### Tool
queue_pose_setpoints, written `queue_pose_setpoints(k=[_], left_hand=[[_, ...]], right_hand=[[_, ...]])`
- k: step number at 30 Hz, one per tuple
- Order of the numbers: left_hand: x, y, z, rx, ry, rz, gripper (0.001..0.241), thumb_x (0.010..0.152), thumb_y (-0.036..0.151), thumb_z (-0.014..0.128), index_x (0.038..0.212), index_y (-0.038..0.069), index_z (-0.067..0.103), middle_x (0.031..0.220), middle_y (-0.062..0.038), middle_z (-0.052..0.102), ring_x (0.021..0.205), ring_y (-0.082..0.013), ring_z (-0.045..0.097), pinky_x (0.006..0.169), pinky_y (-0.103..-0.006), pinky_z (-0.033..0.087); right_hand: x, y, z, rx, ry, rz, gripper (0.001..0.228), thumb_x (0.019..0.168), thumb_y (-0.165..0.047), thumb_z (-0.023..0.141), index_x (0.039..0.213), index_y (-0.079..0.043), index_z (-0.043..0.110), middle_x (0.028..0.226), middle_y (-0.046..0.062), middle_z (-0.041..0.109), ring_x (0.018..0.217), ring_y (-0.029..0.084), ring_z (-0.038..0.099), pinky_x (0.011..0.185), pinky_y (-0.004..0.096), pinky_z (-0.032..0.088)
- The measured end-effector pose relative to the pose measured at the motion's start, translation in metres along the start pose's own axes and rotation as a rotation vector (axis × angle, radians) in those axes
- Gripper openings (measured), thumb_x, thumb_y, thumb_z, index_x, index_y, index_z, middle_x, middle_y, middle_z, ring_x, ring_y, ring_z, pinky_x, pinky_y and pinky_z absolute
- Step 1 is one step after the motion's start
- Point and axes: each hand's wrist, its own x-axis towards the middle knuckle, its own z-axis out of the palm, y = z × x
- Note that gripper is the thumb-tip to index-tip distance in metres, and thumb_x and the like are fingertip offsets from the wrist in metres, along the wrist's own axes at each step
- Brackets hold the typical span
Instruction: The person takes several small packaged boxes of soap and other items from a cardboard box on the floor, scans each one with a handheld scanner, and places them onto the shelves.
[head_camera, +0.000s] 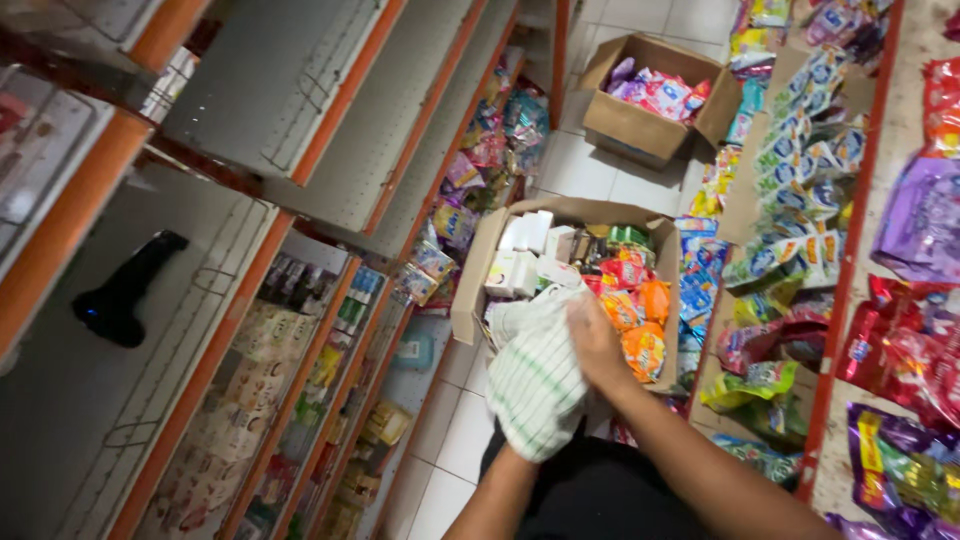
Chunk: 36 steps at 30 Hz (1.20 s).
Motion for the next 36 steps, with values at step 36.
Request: queue_pose_setpoints(k=[36], left_hand=[[0.126,-0.057,-0.072,-0.057,-0.507,0.312,0.075,0.084,0.039,0.074,0.143,-0.001,0.054,0.14,-0.02,0.058,0.134,-0.0364,0.052,0.118,-0.0429,0.038]], right_hand=[[0.044,-0.061,-0.021,0.641,-0.159,0.372,0.052,0.097,-0.029,0.048,0.135,0.004,0.061,0.129,0.011,0.072,0.118,0.019,0.066,0.103,0.034,0.05]])
